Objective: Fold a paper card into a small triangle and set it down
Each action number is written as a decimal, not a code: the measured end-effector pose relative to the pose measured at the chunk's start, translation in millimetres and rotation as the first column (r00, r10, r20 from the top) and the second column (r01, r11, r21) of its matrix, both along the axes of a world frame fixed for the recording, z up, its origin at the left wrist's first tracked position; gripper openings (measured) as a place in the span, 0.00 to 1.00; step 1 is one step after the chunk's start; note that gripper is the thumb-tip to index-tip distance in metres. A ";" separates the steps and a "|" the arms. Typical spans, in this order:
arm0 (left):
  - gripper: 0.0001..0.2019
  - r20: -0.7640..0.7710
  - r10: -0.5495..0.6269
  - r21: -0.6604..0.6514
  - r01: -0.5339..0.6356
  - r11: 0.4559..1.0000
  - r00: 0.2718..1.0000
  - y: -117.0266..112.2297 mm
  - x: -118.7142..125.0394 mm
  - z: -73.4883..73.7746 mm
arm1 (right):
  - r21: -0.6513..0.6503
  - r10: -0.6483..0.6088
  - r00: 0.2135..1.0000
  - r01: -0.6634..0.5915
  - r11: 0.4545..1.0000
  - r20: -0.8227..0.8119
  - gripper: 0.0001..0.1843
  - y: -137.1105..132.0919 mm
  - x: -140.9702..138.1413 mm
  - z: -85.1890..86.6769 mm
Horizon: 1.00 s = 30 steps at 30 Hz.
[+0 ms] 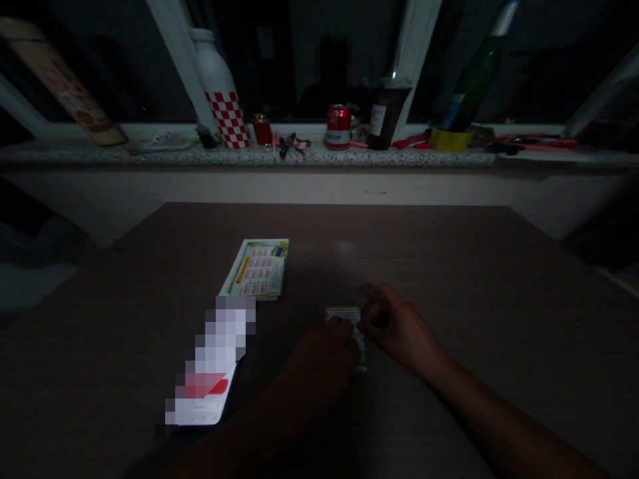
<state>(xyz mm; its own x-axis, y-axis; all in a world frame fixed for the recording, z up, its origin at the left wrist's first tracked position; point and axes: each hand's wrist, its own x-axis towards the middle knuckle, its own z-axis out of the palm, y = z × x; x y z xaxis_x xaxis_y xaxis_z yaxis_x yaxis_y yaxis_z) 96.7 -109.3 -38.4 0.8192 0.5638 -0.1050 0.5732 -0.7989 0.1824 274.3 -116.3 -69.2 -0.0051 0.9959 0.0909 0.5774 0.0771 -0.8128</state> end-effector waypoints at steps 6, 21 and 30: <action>0.11 -0.025 0.002 0.027 -0.001 1.000 1.000 -2.2 1.0 0.3 | -0.007 -0.024 0.999 0.024 1.000 -0.021 0.21 3.4 -0.2 -1.5; 0.10 -0.048 -0.001 -0.007 0.001 1.000 0.999 -4.5 1.2 3.1 | 0.047 -0.100 0.994 0.101 0.994 -0.041 0.14 17.3 -3.2 -3.9; 0.09 -0.025 0.006 -0.002 -0.006 1.000 1.000 -3.3 -2.7 -0.2 | 0.103 -0.155 0.985 0.162 0.982 -0.073 0.11 24.6 -0.8 -7.8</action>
